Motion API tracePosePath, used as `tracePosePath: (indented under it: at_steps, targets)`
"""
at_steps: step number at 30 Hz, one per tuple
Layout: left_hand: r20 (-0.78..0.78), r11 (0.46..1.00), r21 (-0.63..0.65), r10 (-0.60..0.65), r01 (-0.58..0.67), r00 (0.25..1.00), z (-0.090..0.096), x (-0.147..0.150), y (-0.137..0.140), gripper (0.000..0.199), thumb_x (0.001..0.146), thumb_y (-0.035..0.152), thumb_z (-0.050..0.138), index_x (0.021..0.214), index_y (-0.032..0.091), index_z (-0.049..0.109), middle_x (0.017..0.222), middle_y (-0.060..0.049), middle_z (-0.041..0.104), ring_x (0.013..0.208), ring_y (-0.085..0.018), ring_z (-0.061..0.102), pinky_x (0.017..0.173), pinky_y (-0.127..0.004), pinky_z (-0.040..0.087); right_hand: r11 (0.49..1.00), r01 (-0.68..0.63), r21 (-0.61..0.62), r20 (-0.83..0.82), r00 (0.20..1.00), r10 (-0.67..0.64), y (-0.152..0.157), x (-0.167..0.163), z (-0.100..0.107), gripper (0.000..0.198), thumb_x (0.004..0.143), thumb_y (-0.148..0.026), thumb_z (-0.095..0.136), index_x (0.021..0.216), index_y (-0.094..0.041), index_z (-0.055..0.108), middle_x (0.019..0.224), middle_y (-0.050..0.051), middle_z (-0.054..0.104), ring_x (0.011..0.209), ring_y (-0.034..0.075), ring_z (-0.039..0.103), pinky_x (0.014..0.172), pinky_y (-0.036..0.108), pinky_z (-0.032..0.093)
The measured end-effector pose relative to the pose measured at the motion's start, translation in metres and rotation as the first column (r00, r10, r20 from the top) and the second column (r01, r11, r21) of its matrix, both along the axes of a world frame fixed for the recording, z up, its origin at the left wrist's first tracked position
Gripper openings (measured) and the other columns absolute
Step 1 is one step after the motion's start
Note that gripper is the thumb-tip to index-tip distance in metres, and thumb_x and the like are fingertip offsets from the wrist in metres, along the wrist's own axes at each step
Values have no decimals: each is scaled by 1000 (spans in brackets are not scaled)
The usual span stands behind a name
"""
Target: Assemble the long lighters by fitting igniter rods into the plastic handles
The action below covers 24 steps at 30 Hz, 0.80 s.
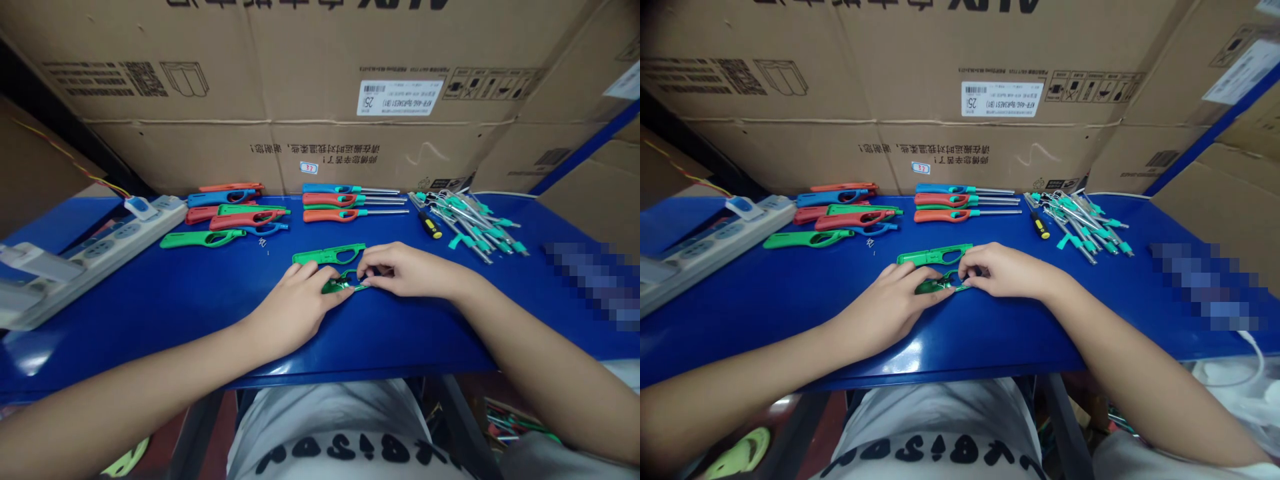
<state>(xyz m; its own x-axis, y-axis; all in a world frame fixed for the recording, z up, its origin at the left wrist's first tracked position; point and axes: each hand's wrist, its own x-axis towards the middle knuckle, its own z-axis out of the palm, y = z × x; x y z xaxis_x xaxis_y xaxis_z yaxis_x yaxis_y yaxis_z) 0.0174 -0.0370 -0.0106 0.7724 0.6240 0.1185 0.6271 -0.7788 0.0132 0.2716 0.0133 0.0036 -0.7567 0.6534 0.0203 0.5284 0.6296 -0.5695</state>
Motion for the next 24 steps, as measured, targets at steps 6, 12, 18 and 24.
tracePosePath:
  at_steps: [6, 12, 18, 24]
  targets:
    - [96, 1000, -31, 6, -3, 995, -1, -3, 1, 40, 101, 17, 47, 132, 31, 66, 130, -8, 65, 108, -28, 56, 88, -42, 44, 999, 7, -51, -25, 1000, -8, 2, 4, 4, 13, 87, -20, 65, 97, -17, 72, 91, 5, 67, 70, 13, 55, 64, 24, 43]
    - [170, 1000, -29, 8, -3, 985, -4, -4, 3, 31, 102, 23, 50, 121, 30, 73, 128, -5, 69, 102, -27, 60, 88, -45, 47, 999, 33, -15, -24, 999, -34, 3, 4, 2, 13, 87, -26, 68, 94, -15, 72, 87, 4, 66, 67, 12, 53, 63, 24, 42]
    - [167, 999, -41, 4, 3, 986, -1, -2, 2, 32, 101, 20, 50, 121, 29, 73, 128, -6, 68, 108, -27, 59, 89, -43, 47, 1000, 24, 20, -16, 1000, -23, 3, 2, 0, 11, 88, -25, 67, 92, -16, 72, 85, 4, 65, 68, 12, 54, 63, 24, 42]
    - [154, 999, -51, 10, -2, 988, 1, -3, 1, 32, 101, 20, 49, 123, 29, 72, 128, -6, 68, 107, -27, 58, 88, -43, 45, 999, 24, 39, 5, 1000, -24, 3, 2, -1, 10, 88, -23, 67, 92, -16, 72, 85, 4, 65, 69, 12, 55, 64, 24, 42]
